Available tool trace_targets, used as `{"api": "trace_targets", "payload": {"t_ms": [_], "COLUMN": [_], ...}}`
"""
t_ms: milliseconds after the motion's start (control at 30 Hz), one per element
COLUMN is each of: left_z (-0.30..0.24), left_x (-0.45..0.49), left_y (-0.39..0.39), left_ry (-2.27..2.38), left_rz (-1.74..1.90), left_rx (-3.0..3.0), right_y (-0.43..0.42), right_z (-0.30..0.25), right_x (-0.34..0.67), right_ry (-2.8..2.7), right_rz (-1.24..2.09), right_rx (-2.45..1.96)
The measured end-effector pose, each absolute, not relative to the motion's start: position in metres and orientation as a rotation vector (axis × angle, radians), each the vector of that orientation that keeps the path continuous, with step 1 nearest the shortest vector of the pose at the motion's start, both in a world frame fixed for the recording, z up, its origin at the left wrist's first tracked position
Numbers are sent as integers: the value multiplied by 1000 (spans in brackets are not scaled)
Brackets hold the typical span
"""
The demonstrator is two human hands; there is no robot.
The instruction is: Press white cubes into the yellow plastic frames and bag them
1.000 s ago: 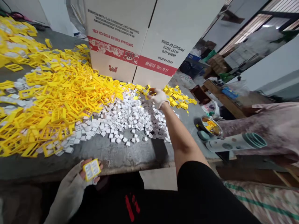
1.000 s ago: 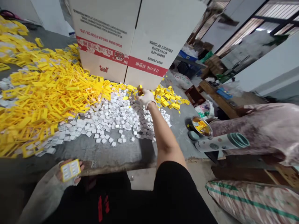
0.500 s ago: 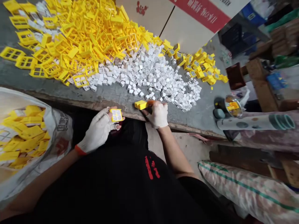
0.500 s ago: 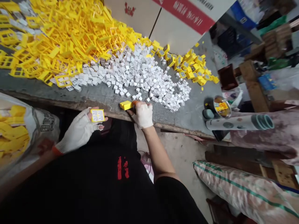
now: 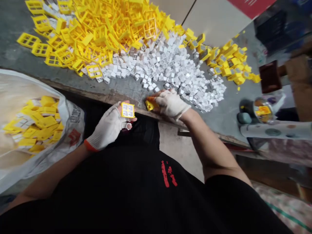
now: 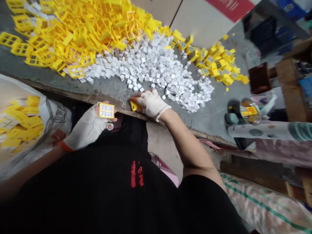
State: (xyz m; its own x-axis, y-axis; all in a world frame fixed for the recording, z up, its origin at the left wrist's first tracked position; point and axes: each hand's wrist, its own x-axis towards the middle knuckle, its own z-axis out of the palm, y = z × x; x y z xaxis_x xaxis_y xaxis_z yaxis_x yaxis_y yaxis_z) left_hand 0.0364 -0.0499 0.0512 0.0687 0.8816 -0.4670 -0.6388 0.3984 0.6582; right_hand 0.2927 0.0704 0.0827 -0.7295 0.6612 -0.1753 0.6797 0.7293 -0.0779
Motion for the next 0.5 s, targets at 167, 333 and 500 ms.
{"api": "trace_targets", "payload": {"t_ms": [167, 333, 500], "left_z": [59, 64, 66], "left_x": [28, 23, 23], "left_y": [-59, -61, -62], "left_ry": [898, 851, 908], "left_rz": [1154, 1178, 1177], "left_rx": [384, 402, 401], "right_y": [42, 25, 31], "right_z": [108, 115, 110], "right_x": [265, 246, 242], "right_ry": [3116, 3173, 3239], "right_rz": [-281, -376, -497], "right_rx": [1115, 972, 934]}}
